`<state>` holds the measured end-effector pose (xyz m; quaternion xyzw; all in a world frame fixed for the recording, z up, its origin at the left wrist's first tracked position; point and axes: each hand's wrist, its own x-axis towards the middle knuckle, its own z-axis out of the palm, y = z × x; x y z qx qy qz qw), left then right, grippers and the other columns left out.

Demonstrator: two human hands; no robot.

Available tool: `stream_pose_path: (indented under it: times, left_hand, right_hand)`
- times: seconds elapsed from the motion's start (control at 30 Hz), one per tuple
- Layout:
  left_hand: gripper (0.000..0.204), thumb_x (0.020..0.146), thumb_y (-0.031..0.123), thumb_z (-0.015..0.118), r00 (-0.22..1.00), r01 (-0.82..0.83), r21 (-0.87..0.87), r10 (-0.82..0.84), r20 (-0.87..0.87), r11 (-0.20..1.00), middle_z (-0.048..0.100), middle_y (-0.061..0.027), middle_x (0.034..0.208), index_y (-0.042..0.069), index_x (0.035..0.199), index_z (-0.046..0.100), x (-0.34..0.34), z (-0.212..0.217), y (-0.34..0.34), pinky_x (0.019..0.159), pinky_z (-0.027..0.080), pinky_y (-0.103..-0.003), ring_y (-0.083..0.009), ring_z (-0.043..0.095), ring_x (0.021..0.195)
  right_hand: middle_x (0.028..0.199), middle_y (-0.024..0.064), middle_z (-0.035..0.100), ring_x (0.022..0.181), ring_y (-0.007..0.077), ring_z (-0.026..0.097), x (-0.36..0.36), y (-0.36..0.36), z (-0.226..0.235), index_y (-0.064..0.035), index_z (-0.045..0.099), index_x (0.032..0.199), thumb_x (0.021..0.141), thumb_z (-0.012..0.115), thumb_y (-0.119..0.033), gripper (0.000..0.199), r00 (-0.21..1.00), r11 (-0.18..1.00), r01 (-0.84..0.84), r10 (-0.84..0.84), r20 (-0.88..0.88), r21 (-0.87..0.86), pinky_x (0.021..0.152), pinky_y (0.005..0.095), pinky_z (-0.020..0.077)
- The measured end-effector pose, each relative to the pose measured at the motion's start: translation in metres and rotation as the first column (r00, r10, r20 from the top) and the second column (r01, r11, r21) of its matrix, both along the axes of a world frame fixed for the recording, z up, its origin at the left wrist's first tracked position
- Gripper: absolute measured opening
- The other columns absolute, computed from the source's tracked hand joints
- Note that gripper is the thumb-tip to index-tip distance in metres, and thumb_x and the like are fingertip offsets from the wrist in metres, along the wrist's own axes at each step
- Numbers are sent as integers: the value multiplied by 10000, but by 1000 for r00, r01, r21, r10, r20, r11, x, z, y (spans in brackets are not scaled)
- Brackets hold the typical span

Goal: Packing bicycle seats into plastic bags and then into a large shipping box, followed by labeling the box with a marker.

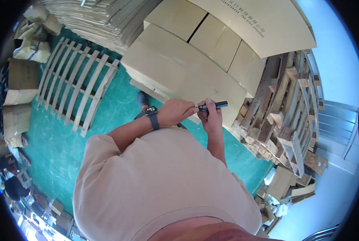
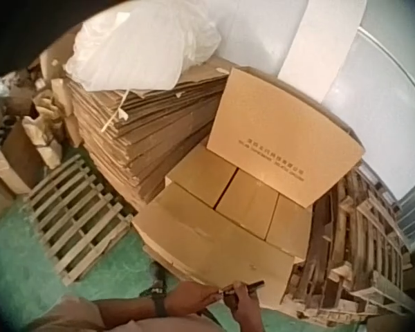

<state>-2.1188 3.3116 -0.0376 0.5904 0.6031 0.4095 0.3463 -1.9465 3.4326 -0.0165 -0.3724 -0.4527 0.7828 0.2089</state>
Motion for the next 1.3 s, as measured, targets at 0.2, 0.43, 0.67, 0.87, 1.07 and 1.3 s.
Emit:
stream_pose_path:
  times: [0.2, 0.43, 0.67, 0.87, 1.07, 1.3]
  left_hand:
    - [517, 1181, 510, 415, 262, 565, -102, -60, 963, 819, 363, 68, 682, 144, 819, 460, -85, 15, 56, 549, 245, -278, -83, 285, 609]
    - [248, 1102, 260, 550, 699, -708, 176, 643, 313, 684, 726, -181, 1065, 30, 1109, 644, -248, -164, 142, 866, 542, -513, -424, 687, 1017]
    - [385, 1052, 416, 612, -14, -959, 232, 796, -606, 161, 699, -161, 1231, 50, 1172, 621, -326, -258, 192, 1122, 417, -576, -375, 622, 1257]
    - [356, 1062, 404, 601, 87, -975, 92, 730, -678, 201, 706, -149, 1217, 62, 1158, 627, -323, -250, 220, 1081, 436, -528, -362, 629, 1222]
    - [359, 1080, 403, 573, 3, -962, 190, 698, -717, 198, 708, -150, 1168, 58, 1170, 615, -322, -270, 226, 1056, 441, -538, -365, 638, 1180]
    - [396, 1097, 438, 543, 22, -968, 156, 692, -721, 194, 716, -161, 1197, 56, 1177, 613, -320, -273, 225, 1078, 436, -540, -367, 637, 1206]
  right_hand:
    - [631, -28, 492, 521, 57, 398, -82, 56, 51, -96, 630, 847, 1085, 617, -267, 293, 792, 772, 606, -609, 49, -191, 471, 259, 287]
    - [779, 17, 602, 695, 113, 556, -30, 197, 3, -42, 686, 1136, 1112, 642, -360, 322, 854, 828, 519, -492, -169, 213, 604, 259, 472]
    - [1083, 103, 764, 1017, 154, 720, -145, 206, -127, 43, 726, 1253, 1062, 744, -249, 349, 951, 857, -22, -142, 276, 516, 960, 315, 567]
    - [1078, 107, 789, 962, 173, 739, -180, 227, -192, 14, 773, 1193, 1006, 781, -138, 241, 972, 781, -134, -18, 236, 611, 991, 345, 559]
    - [1001, 106, 794, 856, 176, 733, -188, 258, -239, 2, 765, 1174, 997, 758, -64, 189, 973, 514, -219, 51, 225, 829, 1215, 509, 423]
    - [1038, 111, 808, 944, 306, 766, -196, 259, -248, -49, 767, 1137, 910, 792, -62, 229, 961, 547, -263, 77, 265, 795, 1259, 601, 344]
